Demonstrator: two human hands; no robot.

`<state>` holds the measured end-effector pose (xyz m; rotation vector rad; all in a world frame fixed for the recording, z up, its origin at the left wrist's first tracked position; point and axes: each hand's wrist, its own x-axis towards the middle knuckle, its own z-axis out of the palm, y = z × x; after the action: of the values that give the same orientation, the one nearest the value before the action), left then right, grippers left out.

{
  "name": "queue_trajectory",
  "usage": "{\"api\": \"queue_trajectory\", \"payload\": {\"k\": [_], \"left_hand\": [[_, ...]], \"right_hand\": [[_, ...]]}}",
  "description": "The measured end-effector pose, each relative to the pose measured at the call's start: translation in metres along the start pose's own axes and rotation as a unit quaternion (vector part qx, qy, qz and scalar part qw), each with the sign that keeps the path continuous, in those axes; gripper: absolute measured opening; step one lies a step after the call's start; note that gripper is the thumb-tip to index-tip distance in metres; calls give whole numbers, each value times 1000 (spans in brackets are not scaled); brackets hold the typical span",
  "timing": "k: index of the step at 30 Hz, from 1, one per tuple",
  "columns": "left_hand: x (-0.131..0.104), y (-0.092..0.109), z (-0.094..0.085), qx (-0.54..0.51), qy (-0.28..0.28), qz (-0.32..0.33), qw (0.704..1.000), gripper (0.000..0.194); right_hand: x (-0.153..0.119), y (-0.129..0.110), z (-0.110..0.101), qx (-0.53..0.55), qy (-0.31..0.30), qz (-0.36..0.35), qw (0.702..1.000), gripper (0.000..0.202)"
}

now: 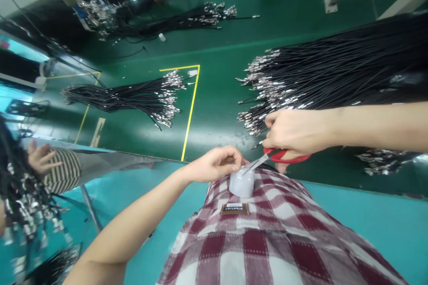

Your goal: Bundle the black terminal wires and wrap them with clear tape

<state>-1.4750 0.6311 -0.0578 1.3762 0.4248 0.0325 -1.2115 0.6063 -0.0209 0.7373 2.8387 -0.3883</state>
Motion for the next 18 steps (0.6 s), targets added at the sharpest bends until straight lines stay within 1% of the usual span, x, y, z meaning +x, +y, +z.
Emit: {"api": "queue_trajectory", "payload": {"k": [3,7,11,14,18], "left_hand": [[2,3,-4,21,-20,-8,1000,24],[3,5,-8,44,-30,-17,998,26],[2,1,-8,45,-21,-21,999,26],[2,-2,-8,25,-15,-19,999,24],[0,2,-7,23,-26,-9,999,20]], "right_hand": [[4,4,-1,-27,17,-17,999,51],[9,6,-3,-33,21,-23,999,53],[13,4,-3,-38,-5,-18,999,55],[14,1,-1,-30,-28,-3,999,55],[13,-1,5,2,-30,19,999,54]]}}
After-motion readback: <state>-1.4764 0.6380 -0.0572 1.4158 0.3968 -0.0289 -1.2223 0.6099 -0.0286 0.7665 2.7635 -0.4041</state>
